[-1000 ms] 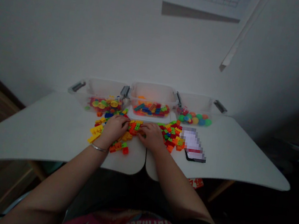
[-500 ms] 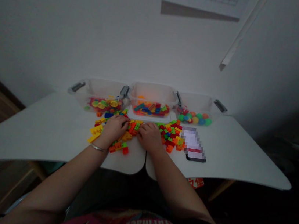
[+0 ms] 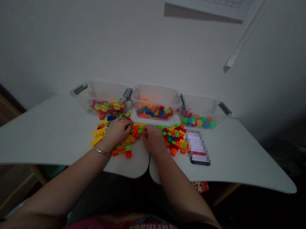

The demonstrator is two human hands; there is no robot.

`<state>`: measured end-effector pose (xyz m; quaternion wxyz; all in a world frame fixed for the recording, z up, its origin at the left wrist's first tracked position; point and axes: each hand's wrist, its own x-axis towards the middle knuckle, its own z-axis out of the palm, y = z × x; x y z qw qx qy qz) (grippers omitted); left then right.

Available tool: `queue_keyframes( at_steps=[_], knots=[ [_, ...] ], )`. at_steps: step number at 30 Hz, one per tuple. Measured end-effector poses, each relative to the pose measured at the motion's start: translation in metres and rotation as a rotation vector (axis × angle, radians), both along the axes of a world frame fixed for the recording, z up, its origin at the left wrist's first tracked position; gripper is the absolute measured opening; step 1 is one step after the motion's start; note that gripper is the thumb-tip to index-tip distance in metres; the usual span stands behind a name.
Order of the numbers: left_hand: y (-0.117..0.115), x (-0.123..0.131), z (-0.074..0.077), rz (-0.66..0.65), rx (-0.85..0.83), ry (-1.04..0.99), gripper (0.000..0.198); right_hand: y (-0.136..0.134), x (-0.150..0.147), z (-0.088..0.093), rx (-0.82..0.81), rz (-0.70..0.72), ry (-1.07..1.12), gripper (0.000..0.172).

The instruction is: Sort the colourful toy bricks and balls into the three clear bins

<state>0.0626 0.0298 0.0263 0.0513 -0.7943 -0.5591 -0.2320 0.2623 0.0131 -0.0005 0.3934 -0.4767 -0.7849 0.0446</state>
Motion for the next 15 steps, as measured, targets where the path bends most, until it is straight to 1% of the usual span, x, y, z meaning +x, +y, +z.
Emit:
queue_keyframes(
  at_steps=[3,6,10,12,15],
  knots=[
    [0.000,0.000,0.000,0.009,-0.008,-0.010,0.031,0.005,0.005,-0.002,-0.021,-0.019,0.211,0.021],
    [0.000,0.000,0.001,0.013,-0.014,-0.024,0.031,0.011,0.012,0.003,0.089,-0.044,0.347,0.014],
    [-0.002,0.000,0.002,0.015,-0.016,-0.027,0.029,0.019,0.024,0.020,0.241,-0.085,0.454,0.008],
    [-0.002,0.000,0.002,0.015,-0.010,-0.028,0.029,0.024,0.030,0.031,0.273,-0.109,0.473,0.012],
    [-0.002,0.000,0.001,0.013,-0.001,-0.031,0.029,0.036,0.039,0.049,0.303,-0.147,0.433,0.022]
  ],
)
